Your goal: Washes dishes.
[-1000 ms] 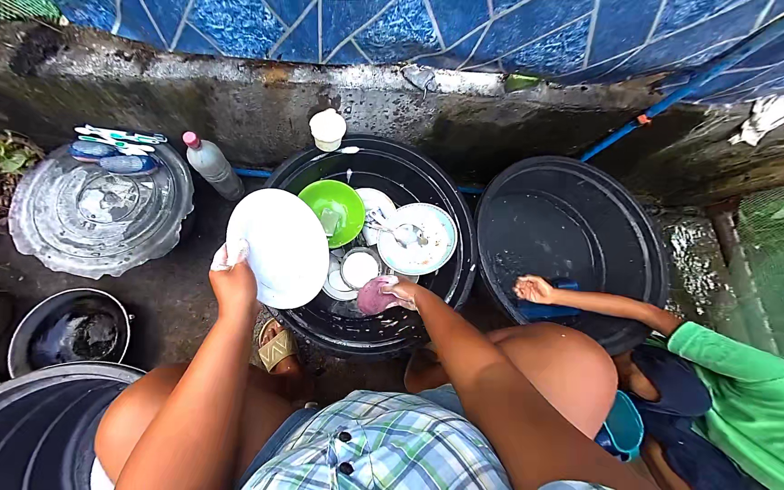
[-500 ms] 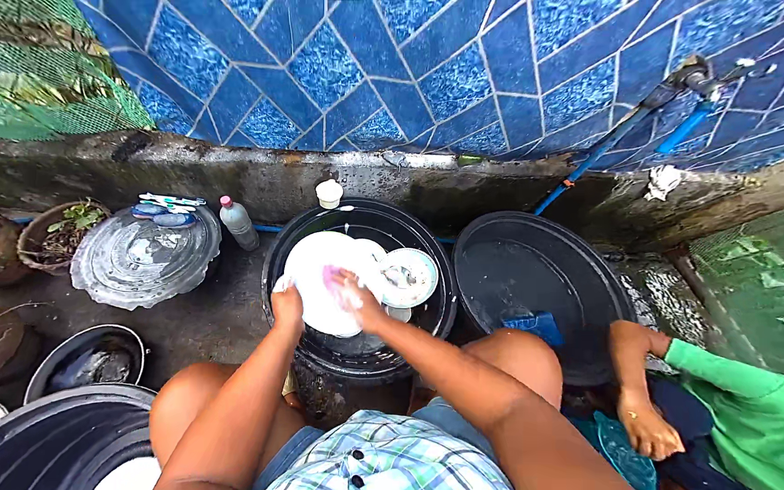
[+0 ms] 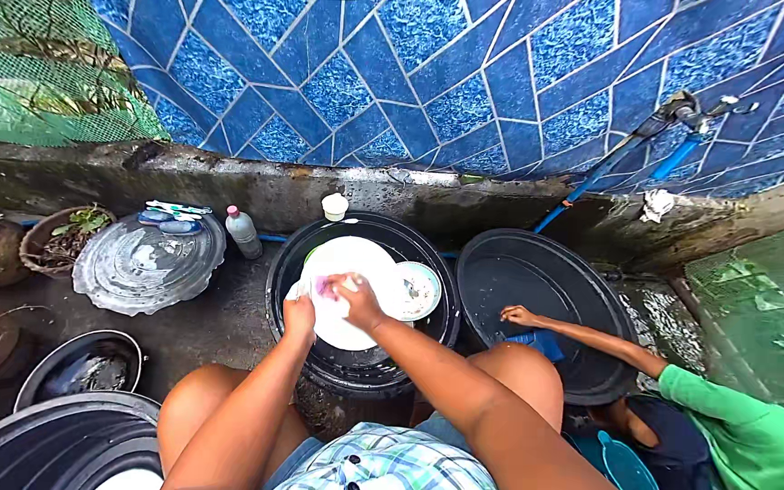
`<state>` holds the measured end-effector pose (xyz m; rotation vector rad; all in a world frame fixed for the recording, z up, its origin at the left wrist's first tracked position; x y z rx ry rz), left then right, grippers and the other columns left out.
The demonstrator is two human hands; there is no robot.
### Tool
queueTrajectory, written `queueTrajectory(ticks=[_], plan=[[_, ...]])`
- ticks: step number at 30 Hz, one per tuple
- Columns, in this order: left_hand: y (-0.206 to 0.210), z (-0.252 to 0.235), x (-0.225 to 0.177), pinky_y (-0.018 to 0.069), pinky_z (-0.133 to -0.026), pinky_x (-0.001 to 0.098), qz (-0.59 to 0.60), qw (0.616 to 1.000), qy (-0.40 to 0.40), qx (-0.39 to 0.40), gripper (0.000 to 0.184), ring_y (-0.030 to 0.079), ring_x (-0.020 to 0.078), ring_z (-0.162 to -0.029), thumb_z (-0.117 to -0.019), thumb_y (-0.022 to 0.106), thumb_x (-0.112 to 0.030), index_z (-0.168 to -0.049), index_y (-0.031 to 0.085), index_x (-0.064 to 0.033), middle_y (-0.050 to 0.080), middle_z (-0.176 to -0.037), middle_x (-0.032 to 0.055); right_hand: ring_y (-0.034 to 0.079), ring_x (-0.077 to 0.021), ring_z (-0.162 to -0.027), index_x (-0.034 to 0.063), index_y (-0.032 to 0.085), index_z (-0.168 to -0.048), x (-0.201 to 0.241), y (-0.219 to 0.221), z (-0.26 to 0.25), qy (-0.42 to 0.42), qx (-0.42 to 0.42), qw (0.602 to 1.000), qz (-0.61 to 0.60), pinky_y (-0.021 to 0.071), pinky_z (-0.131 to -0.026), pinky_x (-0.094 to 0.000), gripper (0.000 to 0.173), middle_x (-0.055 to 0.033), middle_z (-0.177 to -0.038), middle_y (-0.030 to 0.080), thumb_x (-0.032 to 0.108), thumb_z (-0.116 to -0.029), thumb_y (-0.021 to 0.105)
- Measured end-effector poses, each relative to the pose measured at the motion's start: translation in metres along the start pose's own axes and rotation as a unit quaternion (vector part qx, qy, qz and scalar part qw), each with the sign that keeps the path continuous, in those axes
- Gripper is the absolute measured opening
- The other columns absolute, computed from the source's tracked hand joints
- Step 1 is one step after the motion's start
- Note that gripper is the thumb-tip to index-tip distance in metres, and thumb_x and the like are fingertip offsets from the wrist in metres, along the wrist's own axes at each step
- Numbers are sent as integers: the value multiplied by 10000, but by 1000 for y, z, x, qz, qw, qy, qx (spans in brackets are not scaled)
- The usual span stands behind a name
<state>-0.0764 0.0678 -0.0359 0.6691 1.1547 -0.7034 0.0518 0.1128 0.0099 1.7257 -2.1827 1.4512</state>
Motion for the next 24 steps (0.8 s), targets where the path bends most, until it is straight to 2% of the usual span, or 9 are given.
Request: queueTrajectory(ticks=[3, 6, 10, 14, 16, 18, 20, 22, 24], plan=[[0, 3, -5, 534, -869, 304, -31, 1000, -2, 3, 332, 635, 115, -935, -1113, 402, -156, -1259, 594, 73, 660, -1092, 155, 608, -447, -1217, -48, 702, -1164, -48, -20, -23, 180, 1, 982, 61, 448, -1060, -603, 270, -251, -1263, 666, 84, -929, 678], [3, 2, -8, 533, -879, 302, -44, 999, 13, 18, 336, 643, 111, -937, -1114, 399, -162, -1243, 607, 68, 671, -1077, 148, 583, -448, -1271, -23, 592, -1382, -29, 11, -16, 178, 59, 980, 65, 439, -1093, -592, 407, -271, -1339, 623, 123, -1004, 561], [3, 0, -9, 527, -928, 305, -54, 997, 39, 34, 325, 652, 113, -987, -1105, 400, -125, -1236, 609, 86, 681, -1109, 163, 659, -426, -1173, 46, 684, -1323, -3, 23, -14, 35, 50, 996, 66, 500, -1014, -586, 382, -238, -1224, 701, 130, -963, 591], [11, 7, -12, 544, -879, 275, -106, 989, 47, 87, 289, 659, 99, -946, -1009, 586, -50, -1258, 596, 95, 686, -1095, 158, 412, -480, -1446, -42, 660, -1242, -69, -17, -36, 105, -45, 990, 80, 279, -1206, -639, 368, -288, -1501, 497, 184, -954, 617], [19, 9, -7, 554, -897, 296, -127, 982, 56, 126, 304, 673, 115, -961, -956, 659, -32, -1230, 614, 90, 697, -1089, 156, 549, -436, -1320, -67, 683, -1172, -53, -11, -39, 83, -37, 995, 45, 334, -1176, -608, 325, -260, -1340, 628, 168, -974, 579], [23, 12, -1, 555, -910, 300, -123, 980, 58, 143, 281, 674, 115, -976, -928, 664, 2, -1193, 628, 89, 704, -1077, 147, 692, -397, -1054, -39, 746, -1017, -12, 4, -43, -2, -4, 1000, 8, 489, -1001, -585, 276, -218, -1059, 737, 159, -930, 575], [21, 14, 3, 563, -872, 285, -104, 986, 32, 126, 259, 675, 103, -937, -934, 658, 14, -1181, 624, 85, 700, -1048, 135, 728, -377, -912, -42, 745, -992, 3, 9, -48, -27, 10, 1000, -9, 528, -901, -571, 229, -203, -947, 752, 113, -924, 591], [16, 15, 5, 565, -871, 285, -90, 991, 14, 93, 315, 679, 113, -941, -945, 675, -8, -1237, 608, 89, 696, -1087, 157, 714, -414, -1025, -70, 707, -1139, -24, 2, -50, 88, 27, 995, 39, 519, -973, -580, 259, -247, -1066, 738, 84, -974, 581], [13, 17, 7, 552, -898, 282, -82, 995, 20, 62, 362, 674, 122, -979, -953, 669, -12, -1287, 585, 101, 686, -1142, 182, 686, -444, -1098, -53, 644, -1262, -74, -12, -42, 272, 29, 958, 85, 527, -962, -604, 327, -273, -1153, 706, 174, -1049, 544]])
Point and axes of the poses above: each hand's wrist, its own z-axis away from the middle knuckle, its own y-axis out of the palm, x = y × z, the point moved 9 cm from there along -z, towards the middle knuckle
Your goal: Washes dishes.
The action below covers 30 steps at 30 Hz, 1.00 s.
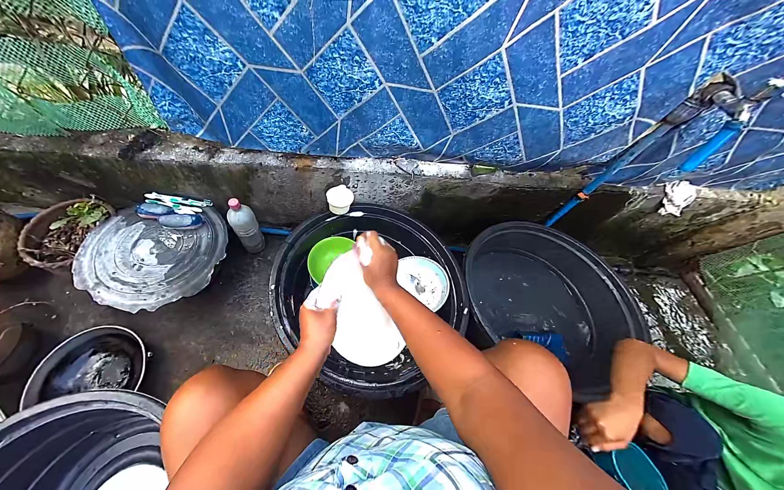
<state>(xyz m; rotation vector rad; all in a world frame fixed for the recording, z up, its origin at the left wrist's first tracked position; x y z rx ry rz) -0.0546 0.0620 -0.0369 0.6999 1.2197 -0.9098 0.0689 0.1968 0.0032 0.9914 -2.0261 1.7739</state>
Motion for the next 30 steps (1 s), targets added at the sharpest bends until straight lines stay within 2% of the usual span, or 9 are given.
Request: queueTrajectory(ticks=[3, 6, 9, 14, 16, 20, 22, 28, 30], plan=[[9, 1, 13, 555, -916, 324, -34, 998, -32, 41, 358, 677, 163, -1008, -970, 654, -35, -1291, 572, 99, 679, -1150, 198, 683, -456, -1089, -4, 650, -1237, -39, 7, -2, 130, 43, 990, 24, 523, -911, -647, 361, -266, -1125, 709, 287, -1081, 504], [19, -7, 24, 553, -929, 347, -69, 989, -64, 111, 308, 665, 178, -1029, -952, 672, -28, -1230, 597, 80, 675, -1136, 180, 678, -422, -1113, 13, 693, -1249, 19, 36, 25, -65, 175, 981, 60, 508, -987, -607, 327, -242, -1120, 724, 214, -1007, 602], [18, -10, 24, 533, -960, 354, -70, 994, -22, 86, 306, 659, 181, -1051, -921, 677, 1, -1201, 609, 106, 683, -1128, 195, 694, -419, -1076, -44, 739, -1079, 58, 39, 41, -245, 113, 963, -8, 493, -993, -591, 249, -237, -1070, 739, 149, -967, 629], [4, -8, 21, 546, -936, 333, -37, 999, -35, 9, 297, 673, 172, -1022, -965, 675, -50, -1215, 617, 99, 689, -1127, 194, 680, -457, -1110, 11, 634, -1294, -57, 7, -2, 147, 53, 986, 50, 523, -924, -649, 372, -262, -1171, 705, 283, -1094, 478], [8, -7, 27, 548, -940, 357, -57, 995, -67, 50, 333, 668, 196, -1043, -979, 664, -70, -1263, 587, 86, 671, -1159, 203, 689, -447, -1096, 48, 655, -1272, -63, 5, 0, 177, 69, 979, 69, 522, -904, -658, 386, -247, -1146, 718, 328, -1099, 454], [24, -7, 27, 557, -919, 332, -79, 984, -89, 134, 325, 669, 161, -1018, -959, 681, -51, -1250, 596, 65, 677, -1145, 169, 698, -403, -1061, 19, 716, -1152, 15, 25, 21, -84, 112, 986, 88, 503, -989, -588, 270, -221, -1038, 740, 199, -964, 648], [26, -7, 26, 555, -916, 323, -59, 988, -69, 122, 287, 668, 150, -1006, -946, 663, -6, -1216, 606, 75, 683, -1121, 166, 723, -383, -909, 4, 739, -961, 45, 30, 37, -256, 43, 965, 41, 545, -838, -575, 231, -187, -891, 739, 220, -928, 664], [1, -18, 23, 547, -913, 359, -15, 996, -89, -2, 280, 664, 183, -1004, -1023, 614, -108, -1233, 612, 78, 679, -1132, 191, 554, -485, -1276, -5, 639, -1310, -53, 13, 15, 74, -5, 997, 29, 437, -1072, -620, 397, -295, -1328, 604, 278, -1040, 575], [-7, -24, 17, 531, -914, 371, -12, 997, -73, -32, 280, 651, 180, -998, -1065, 545, -155, -1207, 632, 70, 679, -1113, 186, 451, -492, -1391, -8, 523, -1458, -51, 26, 36, 60, -24, 997, -35, 397, -1142, -605, 545, -306, -1502, 461, 233, -987, 655]])
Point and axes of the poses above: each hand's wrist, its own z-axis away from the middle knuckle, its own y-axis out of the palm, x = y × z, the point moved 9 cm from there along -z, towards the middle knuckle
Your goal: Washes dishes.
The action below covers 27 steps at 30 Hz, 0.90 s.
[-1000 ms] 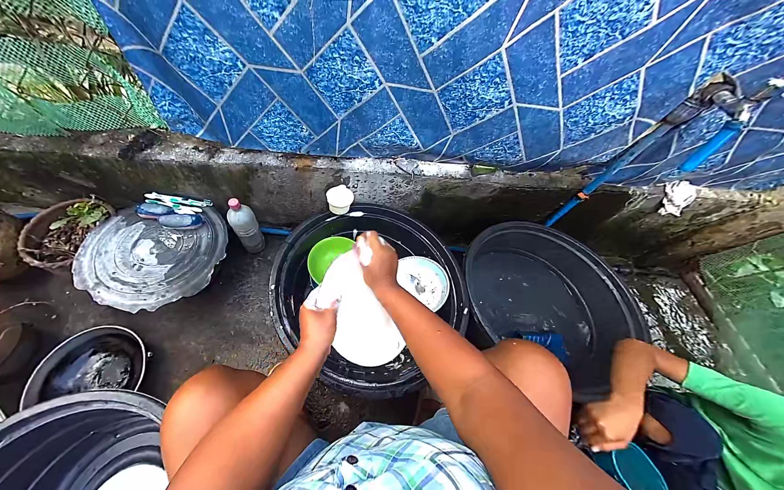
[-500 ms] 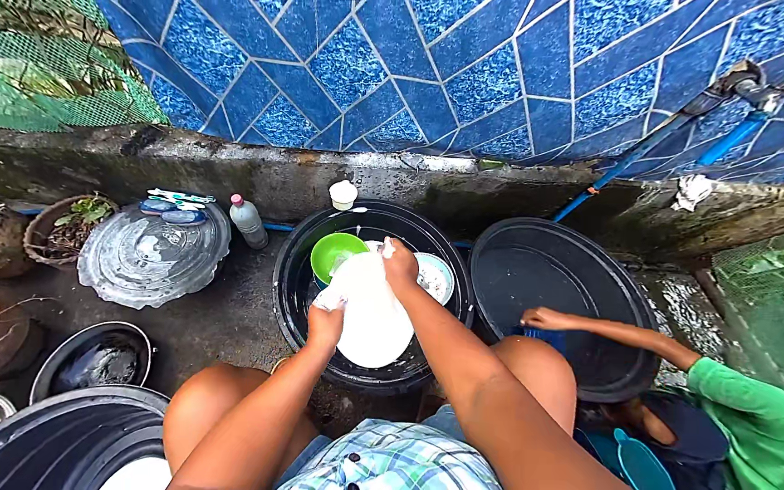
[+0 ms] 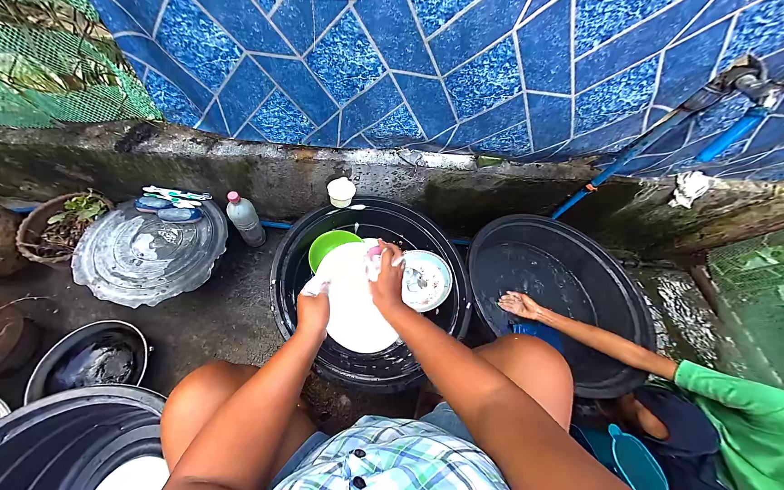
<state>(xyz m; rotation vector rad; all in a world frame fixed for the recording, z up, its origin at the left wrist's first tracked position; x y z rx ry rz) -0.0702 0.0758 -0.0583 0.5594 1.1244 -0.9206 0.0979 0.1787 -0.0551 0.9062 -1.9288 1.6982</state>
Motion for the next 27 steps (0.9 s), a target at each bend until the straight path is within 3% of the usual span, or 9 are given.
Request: queueTrajectory(ticks=[2, 7, 10, 12, 14, 18, 21, 25, 27], plan=[[-5, -7, -7, 523, -925, 381, 16, 999, 16, -22, 323, 649, 183, -1000, -1093, 487, -192, -1222, 632, 66, 677, -1115, 186, 393, -419, -1475, -16, 478, -1498, 27, 24, 36, -91, 66, 993, -48, 364, -1206, -537, 572, -268, -1585, 397, 206, -992, 626], [-29, -11, -18, 541, -838, 343, 58, 993, 59, -83, 335, 645, 137, -871, -1100, 468, -228, -1199, 634, 45, 674, -996, 132, 618, -379, -1298, -28, 695, -1243, 67, 12, 104, -371, 108, 918, -90, 478, -1120, -519, 303, -223, -1358, 658, 101, -1005, 560], [-38, -7, -29, 537, -851, 319, 56, 992, 79, -84, 346, 644, 116, -892, -1106, 446, -231, -1205, 625, 49, 672, -1015, 124, 659, -416, -1202, 30, 748, -1180, 29, -15, 70, -297, 87, 951, -16, 523, -1035, -557, 270, -232, -1277, 689, 22, -961, 591], [-34, -2, -32, 519, -901, 328, 33, 993, 92, -67, 348, 636, 124, -957, -1107, 439, -214, -1225, 617, 62, 670, -1075, 144, 602, -477, -1234, 40, 742, -1213, 13, -28, 31, -181, 54, 982, 18, 472, -1060, -614, 296, -285, -1295, 646, 8, -943, 624], [-24, 4, -32, 509, -946, 342, 16, 993, 104, -48, 343, 639, 134, -1017, -1102, 449, -193, -1241, 618, 71, 675, -1131, 163, 573, -499, -1249, 28, 736, -1211, 26, -31, 10, -147, 4, 989, 17, 453, -1061, -634, 316, -306, -1298, 623, -22, -909, 654], [-21, 1, -31, 544, -839, 308, 35, 994, 93, -42, 329, 651, 99, -870, -1107, 442, -208, -1171, 648, 40, 684, -980, 102, 594, -443, -1266, 65, 733, -1255, 89, 1, 41, -257, 68, 964, -20, 471, -1075, -593, 366, -255, -1345, 634, -36, -928, 603], [-24, -3, -26, 560, -771, 291, 69, 995, 62, -43, 323, 648, 94, -788, -1113, 422, -208, -1131, 631, 38, 662, -895, 83, 674, -393, -1188, 87, 775, -1174, 109, 2, 58, -372, 66, 926, -14, 535, -991, -574, 341, -183, -1268, 712, -51, -920, 595], [-22, 2, -21, 530, -804, 304, 52, 997, 41, -37, 314, 626, 103, -845, -1106, 449, -217, -1138, 636, 33, 653, -958, 99, 595, -467, -1253, 85, 759, -1204, 88, -7, 15, -255, 45, 965, 38, 460, -1048, -635, 360, -253, -1312, 655, -59, -896, 643], [-22, 0, -20, 540, -798, 292, 59, 997, 40, -37, 306, 637, 98, -839, -1104, 454, -210, -1142, 636, 32, 663, -952, 93, 587, -480, -1259, 88, 747, -1233, 96, 2, 30, -265, 65, 961, 52, 462, -1041, -640, 375, -269, -1337, 635, -47, -906, 622]])
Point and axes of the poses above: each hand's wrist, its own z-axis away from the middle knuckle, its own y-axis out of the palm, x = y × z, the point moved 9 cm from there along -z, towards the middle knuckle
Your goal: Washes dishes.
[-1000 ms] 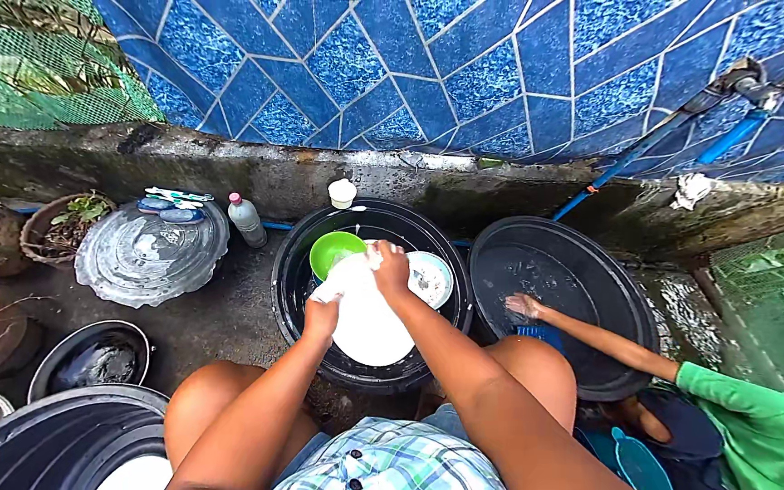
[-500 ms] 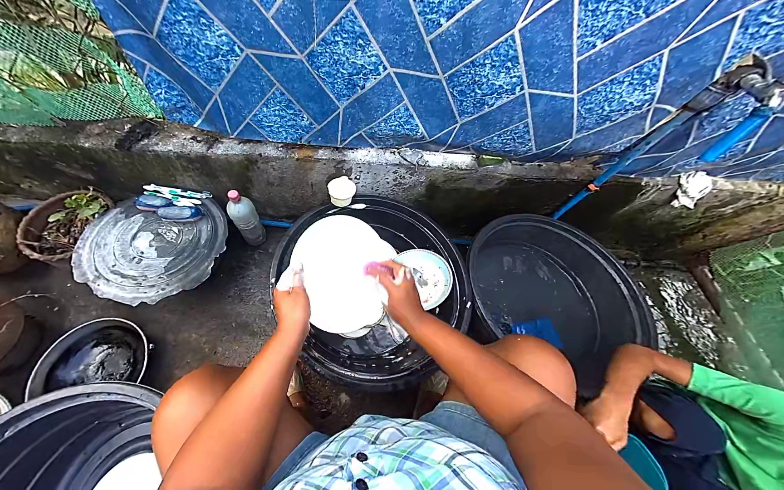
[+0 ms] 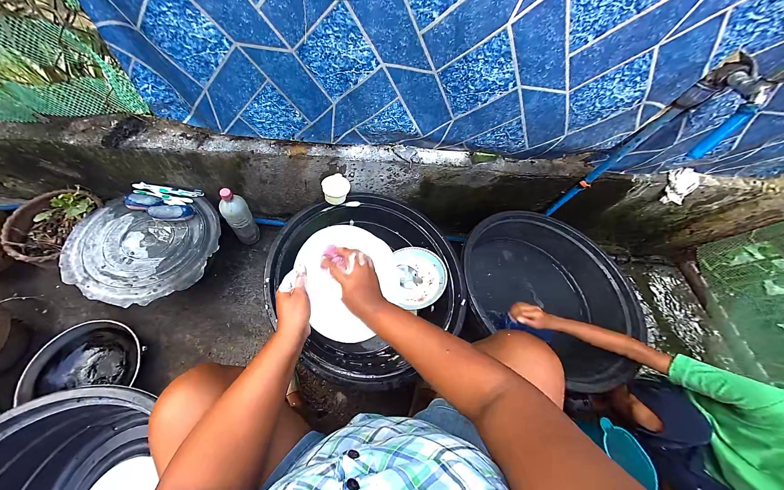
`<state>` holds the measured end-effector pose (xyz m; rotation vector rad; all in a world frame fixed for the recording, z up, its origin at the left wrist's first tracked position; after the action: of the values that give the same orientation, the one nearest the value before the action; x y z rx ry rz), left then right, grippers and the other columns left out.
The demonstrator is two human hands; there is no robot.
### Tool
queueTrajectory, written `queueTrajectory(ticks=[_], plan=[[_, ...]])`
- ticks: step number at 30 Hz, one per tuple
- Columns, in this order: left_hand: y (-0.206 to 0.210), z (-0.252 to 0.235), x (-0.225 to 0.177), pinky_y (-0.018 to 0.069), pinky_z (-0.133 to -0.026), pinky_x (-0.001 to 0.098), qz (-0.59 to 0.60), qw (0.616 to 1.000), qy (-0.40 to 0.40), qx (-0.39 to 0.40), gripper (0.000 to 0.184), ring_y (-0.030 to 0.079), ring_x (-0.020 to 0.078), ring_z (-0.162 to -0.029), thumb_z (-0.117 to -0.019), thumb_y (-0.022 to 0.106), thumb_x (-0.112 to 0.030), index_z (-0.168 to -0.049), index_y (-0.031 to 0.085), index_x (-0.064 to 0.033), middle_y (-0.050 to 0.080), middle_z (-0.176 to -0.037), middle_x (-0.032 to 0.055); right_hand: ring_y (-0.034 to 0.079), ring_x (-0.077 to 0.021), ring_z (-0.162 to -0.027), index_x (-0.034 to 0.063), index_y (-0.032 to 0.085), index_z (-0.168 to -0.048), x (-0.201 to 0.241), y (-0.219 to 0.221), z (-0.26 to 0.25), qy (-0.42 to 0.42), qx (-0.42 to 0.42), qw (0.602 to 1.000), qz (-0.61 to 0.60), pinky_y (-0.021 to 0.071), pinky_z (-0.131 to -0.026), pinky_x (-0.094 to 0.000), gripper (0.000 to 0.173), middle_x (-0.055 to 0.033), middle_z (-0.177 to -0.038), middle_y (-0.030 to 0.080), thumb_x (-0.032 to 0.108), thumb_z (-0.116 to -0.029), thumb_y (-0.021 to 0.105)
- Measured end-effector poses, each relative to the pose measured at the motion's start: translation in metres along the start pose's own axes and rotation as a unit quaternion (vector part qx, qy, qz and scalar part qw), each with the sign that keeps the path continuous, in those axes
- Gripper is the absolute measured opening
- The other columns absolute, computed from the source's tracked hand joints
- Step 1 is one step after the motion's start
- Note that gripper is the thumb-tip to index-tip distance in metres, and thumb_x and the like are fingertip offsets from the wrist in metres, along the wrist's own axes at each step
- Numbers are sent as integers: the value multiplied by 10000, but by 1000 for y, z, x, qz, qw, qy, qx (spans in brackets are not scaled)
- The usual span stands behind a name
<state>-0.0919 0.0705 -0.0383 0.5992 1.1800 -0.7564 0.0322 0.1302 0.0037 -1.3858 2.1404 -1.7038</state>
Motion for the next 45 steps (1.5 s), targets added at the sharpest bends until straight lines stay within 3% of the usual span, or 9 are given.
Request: queueTrajectory(ticks=[17, 22, 24, 26, 28, 32, 36, 40, 45], plan=[[1, 1, 8, 539, -826, 315, -17, 1000, -16, 2, 314, 640, 114, -873, -1102, 462, -219, -1180, 634, 32, 669, -1007, 116, 562, -462, -1293, 84, 761, -1195, 5, 1, -6, 26, 104, 994, 31, 449, -1032, -624, 339, -246, -1388, 612, -48, -914, 626], [4, 0, 4, 520, -827, 311, -17, 1000, -7, 3, 313, 618, 112, -881, -1099, 470, -223, -1170, 637, 32, 653, -1004, 110, 535, -443, -1343, 75, 715, -1289, -29, 4, -7, 81, 29, 996, 12, 441, -1095, -602, 410, -247, -1449, 563, -60, -915, 615], [2, -3, 1, 540, -798, 303, 4, 1000, -1, -1, 312, 633, 101, -829, -1099, 471, -229, -1156, 647, 22, 667, -951, 89, 470, -395, -1431, 38, 663, -1353, -2, 18, 9, 41, 29, 998, -42, 399, -1171, -552, 439, -219, -1522, 513, -61, -940, 552], [-3, -8, -1, 551, -652, 270, 30, 999, 5, -26, 290, 628, 84, -664, -1098, 472, -238, -1057, 645, -8, 648, -779, 40, 536, -374, -1384, 31, 708, -1287, 33, 23, 34, -24, 35, 995, -92, 455, -1129, -539, 369, -188, -1452, 597, -16, -966, 532], [-14, -11, -3, 561, -690, 302, 48, 998, 5, -49, 308, 632, 101, -707, -1099, 474, -265, -1121, 631, -1, 641, -835, 58, 607, -377, -1308, 34, 738, -1224, 48, 13, 58, -81, 41, 991, -96, 514, -1059, -542, 339, -173, -1366, 665, -23, -953, 544], [-26, -12, -16, 547, -782, 324, 32, 996, 18, -80, 356, 632, 105, -821, -1105, 446, -312, -1131, 631, -9, 642, -937, 68, 653, -410, -1222, 35, 771, -1120, -16, -15, 62, -41, 1, 999, 1, 542, -994, -577, 265, -182, -1287, 703, -23, -930, 595], [-14, -5, -12, 525, -834, 357, -6, 998, 30, -50, 382, 620, 128, -890, -1109, 434, -309, -1147, 638, 12, 647, -996, 99, 528, -477, -1340, 38, 710, -1278, -60, -30, 11, 69, -21, 997, 38, 441, -1086, -629, 393, -261, -1425, 582, -65, -919, 591], [-3, -1, -8, 543, -752, 325, 11, 999, 16, -33, 365, 630, 110, -779, -1107, 439, -300, -1095, 650, -3, 645, -878, 69, 523, -440, -1359, 24, 694, -1295, 6, -7, -14, 15, 10, 999, -33, 429, -1126, -579, 411, -260, -1436, 571, -85, -913, 589], [-23, -9, -7, 559, -740, 324, 57, 996, -8, -63, 347, 638, 115, -768, -1109, 433, -305, -1141, 617, -12, 640, -892, 72, 561, -426, -1337, 97, 720, -1294, 40, 3, 57, -90, 119, 987, -64, 471, -1083, -578, 435, -190, -1408, 629, -72, -933, 547]])
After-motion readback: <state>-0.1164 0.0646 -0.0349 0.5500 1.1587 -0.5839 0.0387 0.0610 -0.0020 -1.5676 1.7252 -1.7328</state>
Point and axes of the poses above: each hand's wrist, its own z-axis away from the middle knuckle, its own y-axis out of the palm, x = y × z, the point moved 9 cm from there along -z, towards the middle knuckle
